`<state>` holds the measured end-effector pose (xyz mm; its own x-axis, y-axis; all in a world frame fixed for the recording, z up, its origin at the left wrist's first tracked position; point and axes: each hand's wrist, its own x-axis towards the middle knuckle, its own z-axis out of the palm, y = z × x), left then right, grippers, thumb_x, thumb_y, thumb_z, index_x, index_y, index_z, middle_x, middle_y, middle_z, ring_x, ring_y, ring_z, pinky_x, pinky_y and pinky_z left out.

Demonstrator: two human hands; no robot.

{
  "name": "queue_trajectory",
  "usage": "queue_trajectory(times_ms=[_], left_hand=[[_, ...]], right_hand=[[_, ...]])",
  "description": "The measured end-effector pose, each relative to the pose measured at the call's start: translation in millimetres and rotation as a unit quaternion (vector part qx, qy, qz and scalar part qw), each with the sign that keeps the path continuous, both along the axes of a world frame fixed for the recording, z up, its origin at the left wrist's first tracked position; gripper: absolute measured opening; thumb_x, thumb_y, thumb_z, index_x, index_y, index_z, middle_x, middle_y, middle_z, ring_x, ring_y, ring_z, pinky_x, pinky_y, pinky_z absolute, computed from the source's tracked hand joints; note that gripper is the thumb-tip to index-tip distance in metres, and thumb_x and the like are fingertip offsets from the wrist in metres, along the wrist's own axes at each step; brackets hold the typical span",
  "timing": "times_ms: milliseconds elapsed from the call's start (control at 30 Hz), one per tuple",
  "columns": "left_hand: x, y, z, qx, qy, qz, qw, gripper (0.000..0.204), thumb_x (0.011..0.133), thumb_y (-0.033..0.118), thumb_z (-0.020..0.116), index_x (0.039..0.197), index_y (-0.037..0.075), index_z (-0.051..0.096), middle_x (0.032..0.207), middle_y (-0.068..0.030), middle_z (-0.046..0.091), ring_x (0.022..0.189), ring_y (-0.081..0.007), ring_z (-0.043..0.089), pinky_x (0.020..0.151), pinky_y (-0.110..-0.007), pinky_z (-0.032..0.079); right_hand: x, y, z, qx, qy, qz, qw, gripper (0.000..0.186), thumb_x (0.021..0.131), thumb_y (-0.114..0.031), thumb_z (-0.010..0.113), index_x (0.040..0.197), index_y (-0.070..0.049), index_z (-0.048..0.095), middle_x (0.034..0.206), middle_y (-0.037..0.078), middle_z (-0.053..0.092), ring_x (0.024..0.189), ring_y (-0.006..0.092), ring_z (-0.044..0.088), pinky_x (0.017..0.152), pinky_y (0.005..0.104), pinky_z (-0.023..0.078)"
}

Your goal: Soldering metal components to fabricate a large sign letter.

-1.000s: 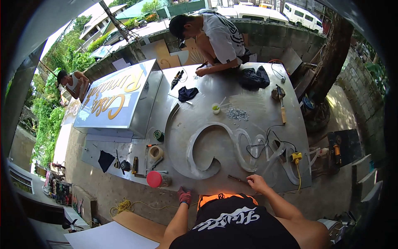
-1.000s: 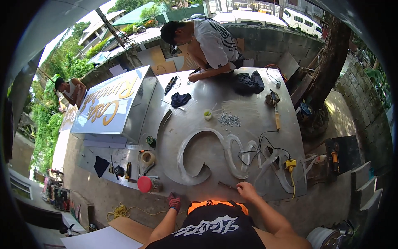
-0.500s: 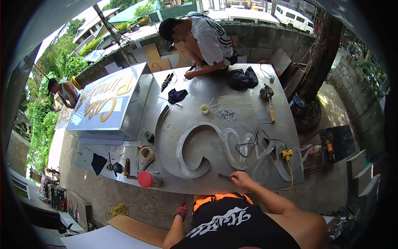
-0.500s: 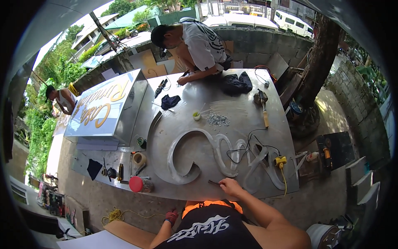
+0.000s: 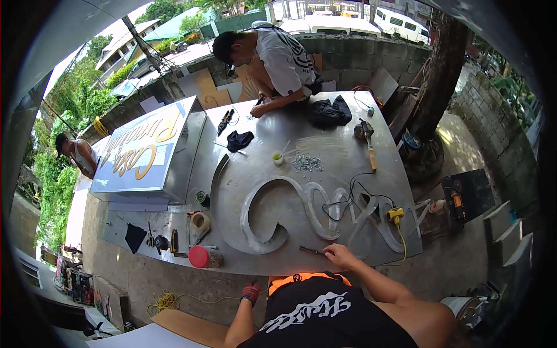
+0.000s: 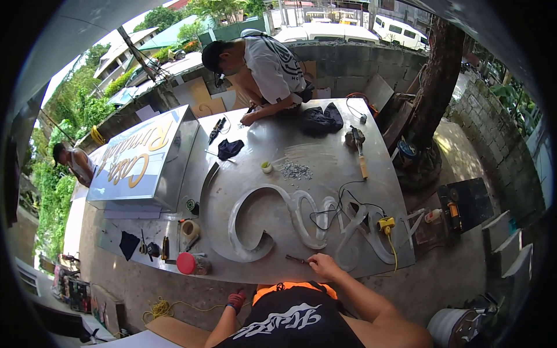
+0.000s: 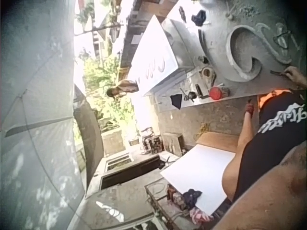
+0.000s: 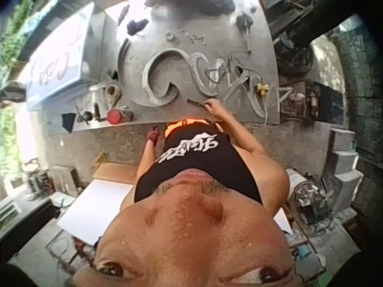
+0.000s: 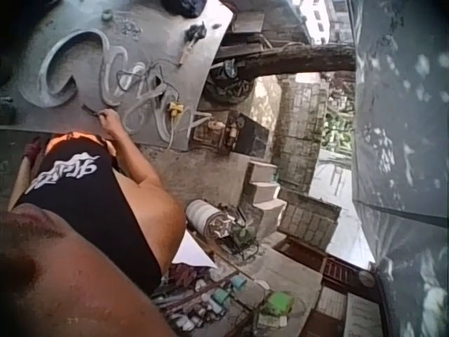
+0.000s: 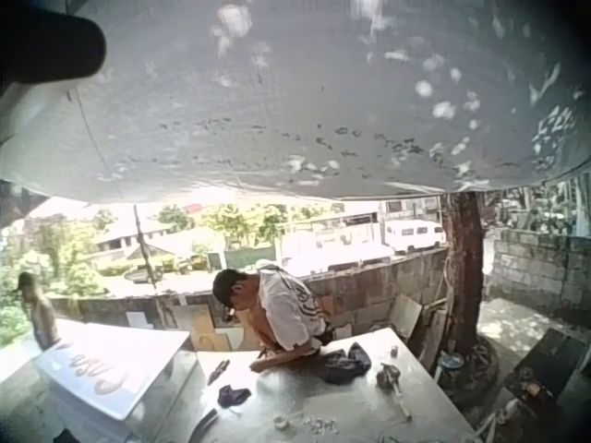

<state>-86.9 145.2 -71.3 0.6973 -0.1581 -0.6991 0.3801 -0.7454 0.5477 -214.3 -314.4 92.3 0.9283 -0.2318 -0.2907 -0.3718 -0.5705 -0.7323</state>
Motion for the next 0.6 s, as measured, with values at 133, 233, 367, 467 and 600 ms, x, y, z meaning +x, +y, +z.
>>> queue_trajectory(times_ms=[133,233,367,467,600], left_hand=[[0,-8,10,-0.005,-0.012,0.006,1.0,0.042,0.1,0.029,0.059,0.135,0.007,0.063,0.106,-0.0142,0.071,0.096,-0.0257,0.066,0.087,-0.039,0.051],[0,-11,10,0.007,-0.057,-0.025,0.998,0.041,0.099,0.028,0.059,0.133,0.006,0.064,0.112,-0.0176,0.072,0.101,-0.0284,0.068,0.091,-0.04,0.052],[-12,0,2,-0.017,-0.045,0.004,0.999,0.04,0.1,0.027,0.059,0.133,0.006,0.063,0.117,-0.0184,0.071,0.109,-0.0297,0.067,0.096,-0.041,0.051],[-19,8,-10,0.02,0.002,0.039,0.999,0.039,0.101,0.027,0.059,0.133,0.006,0.063,0.117,-0.0172,0.072,0.109,-0.0285,0.067,0.096,-0.04,0.05],[-43,0,14,0.011,-0.031,0.022,0.999,0.038,0.101,0.028,0.058,0.132,0.005,0.063,0.118,-0.0163,0.072,0.11,-0.0277,0.066,0.096,-0.039,0.049]], right_hand=[[-6,-3,-2,0.002,-0.009,0.0,1.0,0.03,0.094,-0.021,0.064,0.117,-0.005,0.073,0.111,0.018,0.072,0.105,0.0355,0.068,0.093,0.0425,0.054],[-10,-1,2,0.006,0.005,-0.004,1.0,0.029,0.094,-0.022,0.064,0.116,-0.005,0.074,0.11,0.018,0.071,0.105,0.0359,0.068,0.094,0.0431,0.053],[-7,0,3,0.028,0.028,-0.008,0.999,0.027,0.094,-0.021,0.064,0.114,-0.006,0.074,0.109,0.018,0.071,0.106,0.0365,0.068,0.094,0.0436,0.053],[-2,2,6,0.008,-0.007,0.021,1.0,0.028,0.094,-0.018,0.066,0.116,-0.003,0.073,0.106,0.017,0.072,0.096,0.0305,0.071,0.088,0.0388,0.056],[-1,1,4,0.008,-0.015,0.017,1.0,0.026,0.093,-0.017,0.067,0.114,-0.003,0.073,0.106,0.016,0.073,0.096,0.0292,0.071,0.087,0.0378,0.055]])
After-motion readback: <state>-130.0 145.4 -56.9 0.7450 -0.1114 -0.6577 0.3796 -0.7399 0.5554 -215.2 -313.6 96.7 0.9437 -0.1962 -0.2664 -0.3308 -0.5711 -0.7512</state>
